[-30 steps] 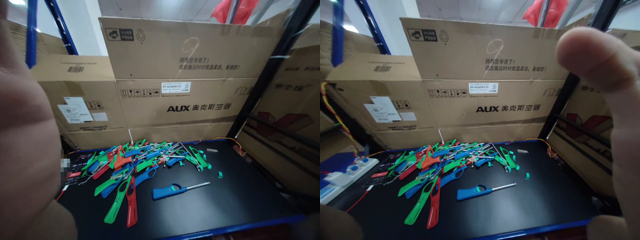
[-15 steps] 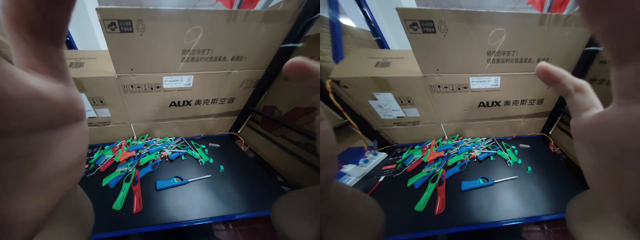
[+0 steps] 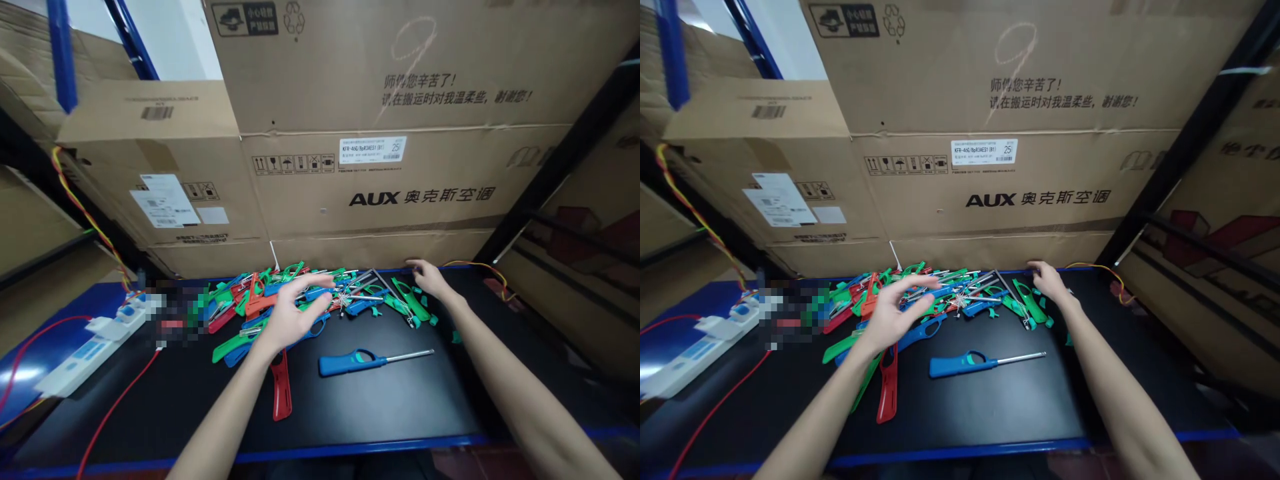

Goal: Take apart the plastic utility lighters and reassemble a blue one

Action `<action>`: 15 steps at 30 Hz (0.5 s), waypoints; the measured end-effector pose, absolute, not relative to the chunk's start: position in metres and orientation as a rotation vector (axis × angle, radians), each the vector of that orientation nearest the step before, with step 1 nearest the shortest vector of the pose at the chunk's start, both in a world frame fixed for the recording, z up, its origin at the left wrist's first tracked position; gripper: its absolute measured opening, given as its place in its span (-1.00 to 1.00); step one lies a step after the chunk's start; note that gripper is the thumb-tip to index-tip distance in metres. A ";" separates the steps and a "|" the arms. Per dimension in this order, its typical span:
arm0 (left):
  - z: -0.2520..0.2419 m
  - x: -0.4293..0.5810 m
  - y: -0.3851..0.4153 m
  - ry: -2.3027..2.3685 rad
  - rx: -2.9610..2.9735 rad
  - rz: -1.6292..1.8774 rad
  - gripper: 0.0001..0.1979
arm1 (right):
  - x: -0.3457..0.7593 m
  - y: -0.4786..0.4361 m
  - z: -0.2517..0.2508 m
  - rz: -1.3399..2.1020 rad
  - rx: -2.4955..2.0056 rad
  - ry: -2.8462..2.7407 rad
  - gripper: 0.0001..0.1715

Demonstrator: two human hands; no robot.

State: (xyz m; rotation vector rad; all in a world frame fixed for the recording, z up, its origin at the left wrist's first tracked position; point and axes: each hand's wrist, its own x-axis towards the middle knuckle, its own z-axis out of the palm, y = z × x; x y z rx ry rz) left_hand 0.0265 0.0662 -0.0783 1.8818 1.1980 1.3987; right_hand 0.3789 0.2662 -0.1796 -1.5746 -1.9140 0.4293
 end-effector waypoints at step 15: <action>-0.113 0.036 0.076 1.212 2.052 1.344 -0.81 | 0.375 0.226 -0.124 0.118 -1.247 -1.835 -0.75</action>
